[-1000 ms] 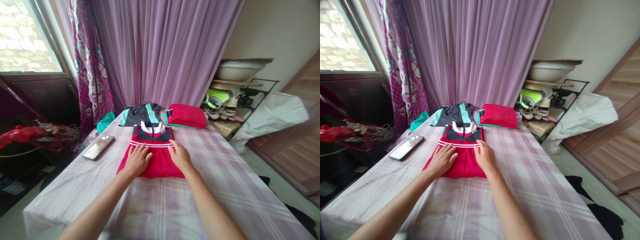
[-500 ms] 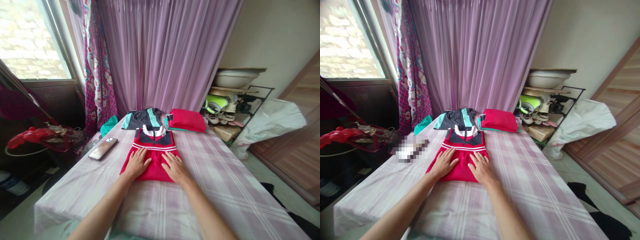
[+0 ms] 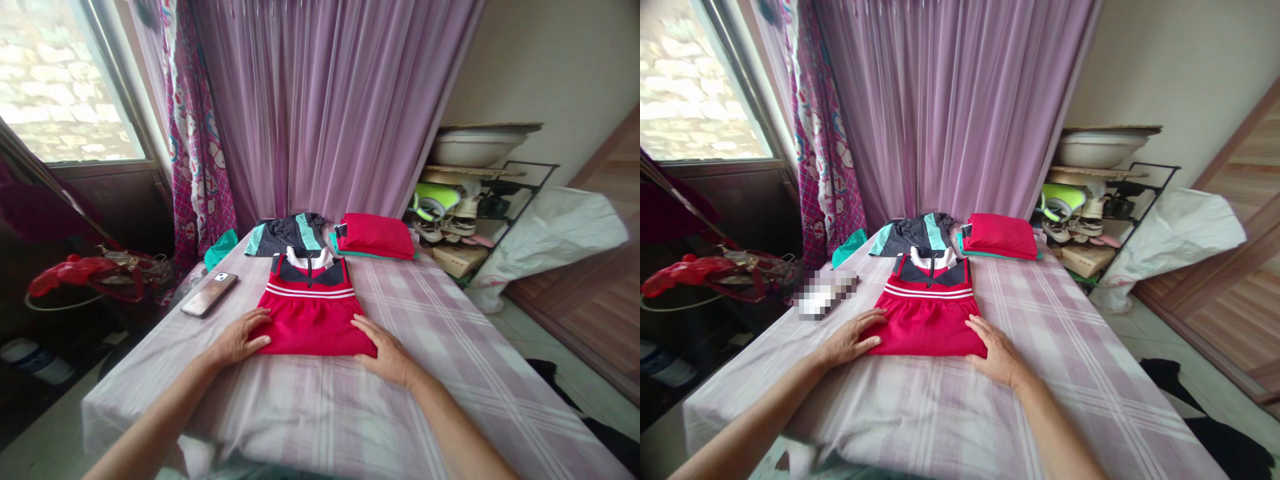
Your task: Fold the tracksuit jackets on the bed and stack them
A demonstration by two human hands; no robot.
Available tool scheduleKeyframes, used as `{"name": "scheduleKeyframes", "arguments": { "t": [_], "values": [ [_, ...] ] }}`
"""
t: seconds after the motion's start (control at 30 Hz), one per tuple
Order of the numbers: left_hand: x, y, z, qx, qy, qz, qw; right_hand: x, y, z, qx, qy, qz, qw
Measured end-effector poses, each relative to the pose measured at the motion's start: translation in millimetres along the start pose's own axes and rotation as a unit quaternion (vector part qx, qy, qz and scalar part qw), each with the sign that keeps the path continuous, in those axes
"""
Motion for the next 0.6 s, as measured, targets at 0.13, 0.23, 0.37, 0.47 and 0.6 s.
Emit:
{"name": "scheduleKeyframes", "arguments": {
  "t": [0.13, 0.23, 0.37, 0.47, 0.6],
  "values": [
    [1.9, -6, -10, -0.027, -0.020, 0.069, 0.997, 12, -12, -2, 0.043, 0.053, -0.082, 0.994],
    [7.3, -1, -12, -0.039, -0.010, 0.117, 0.992, 19, -22, -2, 0.083, 0.089, -0.137, 0.983],
    [18.2, 9, -17, -0.047, 0.040, 0.140, 0.988, 24, -23, 3, 0.079, 0.112, -0.160, 0.978],
    [27.3, 12, -20, -0.045, 0.089, 0.120, 0.988, 28, -21, 11, 0.047, 0.103, -0.150, 0.982],
    [53.5, 10, -21, -0.002, 0.165, 0.046, 0.985, 47, -25, 18, 0.006, 0.104, -0.128, 0.986]
  ]
}}
Point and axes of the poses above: each hand's wrist, its own z-axis towards the middle knuckle, its own x-axis out of the back of the hand, y = z × x, the point moved 10 cm from there along z, towards the middle knuckle, and after that the axes turned 7 degrees about x, right-handed, at the moved point
